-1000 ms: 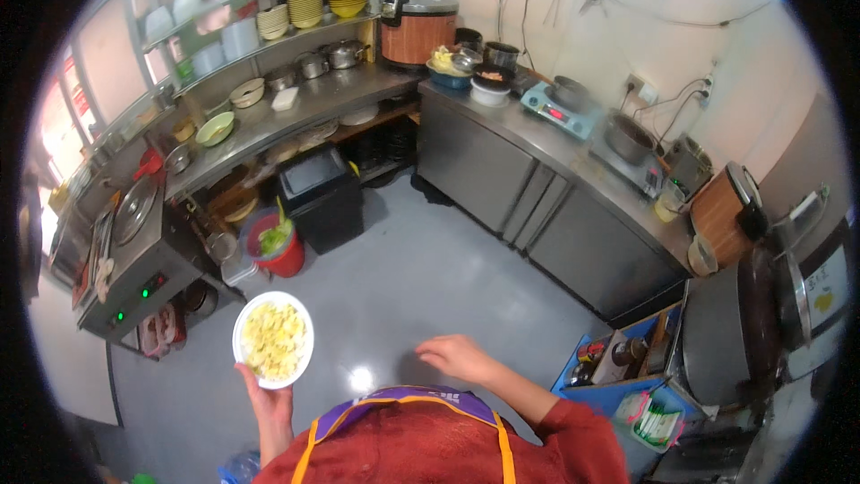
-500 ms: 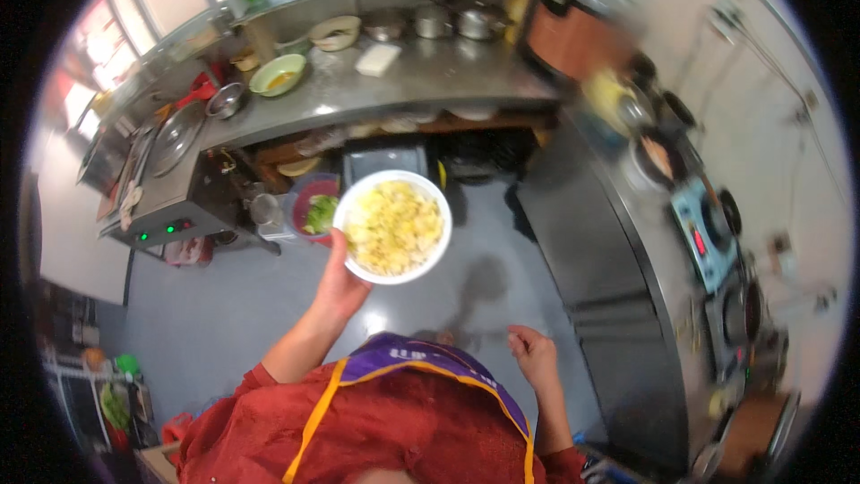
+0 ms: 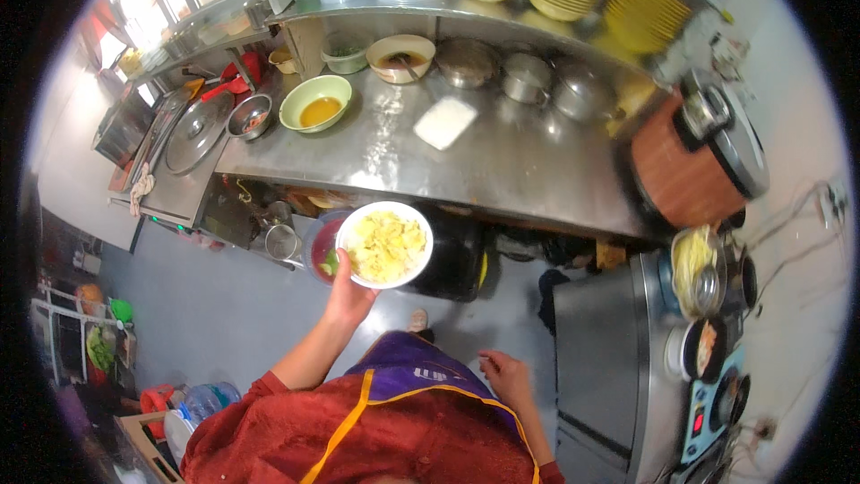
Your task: The person scoops rice into a bowl, adds scrambled eggs, slices of luncheon meat, and a powdered seasoning packet. The person then places a lid on the bowl and sets it on a counter.
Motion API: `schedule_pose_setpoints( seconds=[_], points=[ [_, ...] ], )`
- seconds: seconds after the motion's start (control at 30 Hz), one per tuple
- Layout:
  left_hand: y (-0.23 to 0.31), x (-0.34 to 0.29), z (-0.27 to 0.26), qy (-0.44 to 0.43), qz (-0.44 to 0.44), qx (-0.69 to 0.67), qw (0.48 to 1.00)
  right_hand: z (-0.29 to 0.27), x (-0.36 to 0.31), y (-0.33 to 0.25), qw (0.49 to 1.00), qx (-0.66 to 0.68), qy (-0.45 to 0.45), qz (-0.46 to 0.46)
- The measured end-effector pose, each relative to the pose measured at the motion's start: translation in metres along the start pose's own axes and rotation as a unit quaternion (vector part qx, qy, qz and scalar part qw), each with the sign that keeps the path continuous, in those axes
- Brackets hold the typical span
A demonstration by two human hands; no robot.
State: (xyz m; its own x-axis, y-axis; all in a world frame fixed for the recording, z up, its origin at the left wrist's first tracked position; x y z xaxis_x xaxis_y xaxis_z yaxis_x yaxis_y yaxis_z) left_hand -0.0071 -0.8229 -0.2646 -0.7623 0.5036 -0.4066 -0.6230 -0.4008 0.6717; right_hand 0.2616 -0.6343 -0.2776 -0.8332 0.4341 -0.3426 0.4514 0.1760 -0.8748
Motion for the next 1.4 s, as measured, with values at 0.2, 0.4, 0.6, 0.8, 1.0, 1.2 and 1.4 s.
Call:
schedule_pose_setpoints(
  seconds=[0.2,0.4,0.6,0.8,1.0,1.2,1.4],
  points=[
    [0.04,0.122,-0.006,0.045,0.058,-0.051,0.996,-0.013,0.101,-0.045,0.997,-0.005,-0.059,-0.042],
    [0.07,0.231,0.008,0.094,0.089,-0.076,0.989,-0.02,0.196,-0.064,0.99,-0.011,-0.111,-0.084],
    [0.094,0.273,0.011,0.144,0.04,0.029,0.988,0.005,0.252,-0.085,0.976,-0.053,-0.176,-0.118],
    [0.142,0.236,-0.075,0.297,0.128,0.041,0.945,0.057,0.279,-0.122,0.967,0.038,-0.25,-0.018],
    [0.283,0.277,-0.239,0.386,0.23,0.016,0.893,0.198,0.342,-0.199,0.87,0.356,-0.329,0.092],
    [0.351,0.315,-0.291,0.39,0.184,0.106,0.896,0.318,0.464,-0.265,0.815,0.541,-0.15,0.142],
    [0.377,0.308,-0.289,0.251,0.147,0.144,0.946,0.31,0.51,-0.277,0.84,0.534,0.012,0.094]
  ],
)
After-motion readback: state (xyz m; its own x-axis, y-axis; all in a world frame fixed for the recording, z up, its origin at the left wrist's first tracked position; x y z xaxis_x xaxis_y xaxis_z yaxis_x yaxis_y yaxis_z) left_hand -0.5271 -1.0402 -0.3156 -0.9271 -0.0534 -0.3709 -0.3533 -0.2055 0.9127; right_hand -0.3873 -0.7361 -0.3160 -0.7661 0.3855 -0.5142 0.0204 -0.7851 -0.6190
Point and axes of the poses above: each hand's wrist, its own x-axis towards the middle knuckle, its own z-axis out of the palm, y = z × x, the point moved 3 cm from there along x, towards the middle knuckle, and after that the axes turned 13 degrees about x, right-handed, at the moved point
